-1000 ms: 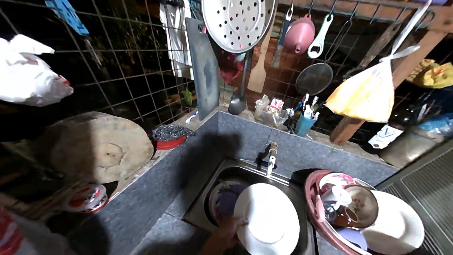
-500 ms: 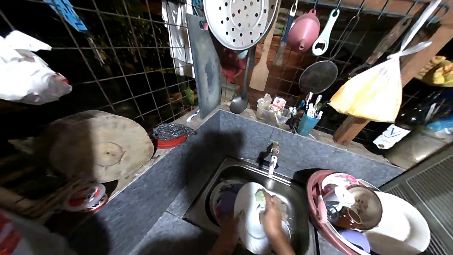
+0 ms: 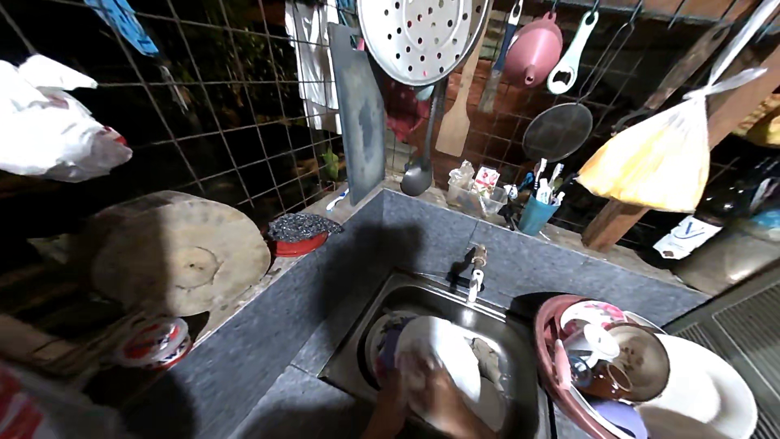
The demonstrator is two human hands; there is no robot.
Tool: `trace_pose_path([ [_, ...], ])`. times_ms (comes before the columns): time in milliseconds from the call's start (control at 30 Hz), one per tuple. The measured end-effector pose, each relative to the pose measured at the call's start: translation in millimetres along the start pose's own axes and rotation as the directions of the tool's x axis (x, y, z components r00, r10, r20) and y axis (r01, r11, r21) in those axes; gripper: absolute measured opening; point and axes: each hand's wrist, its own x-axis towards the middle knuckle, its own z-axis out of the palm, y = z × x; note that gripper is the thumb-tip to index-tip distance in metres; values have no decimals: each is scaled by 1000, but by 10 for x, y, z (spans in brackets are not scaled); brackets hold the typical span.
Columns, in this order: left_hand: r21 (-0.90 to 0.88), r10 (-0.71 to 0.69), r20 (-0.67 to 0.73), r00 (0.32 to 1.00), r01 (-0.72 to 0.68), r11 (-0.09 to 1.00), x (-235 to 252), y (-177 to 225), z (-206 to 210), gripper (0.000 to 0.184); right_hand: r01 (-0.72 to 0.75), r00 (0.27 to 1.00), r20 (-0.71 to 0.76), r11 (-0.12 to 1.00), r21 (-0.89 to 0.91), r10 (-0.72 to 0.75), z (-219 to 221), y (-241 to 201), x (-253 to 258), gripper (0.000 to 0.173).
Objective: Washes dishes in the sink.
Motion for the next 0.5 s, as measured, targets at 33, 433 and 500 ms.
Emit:
trace_pose_path([
  [33, -6, -37, -33, 999, 36, 999, 31, 63, -61, 56, 27, 996, 80, 999, -29, -25, -23, 81, -81, 66],
  [433, -8, -37, -97, 995, 37, 999, 89, -45, -117, 53, 129, 986, 122, 987, -100, -117, -30, 251, -144, 53],
  [500, 33, -38, -74, 997, 41, 999, 91, -3, -155, 54, 2, 1000, 3, 976, -219, -2, -185, 516, -36, 53],
])
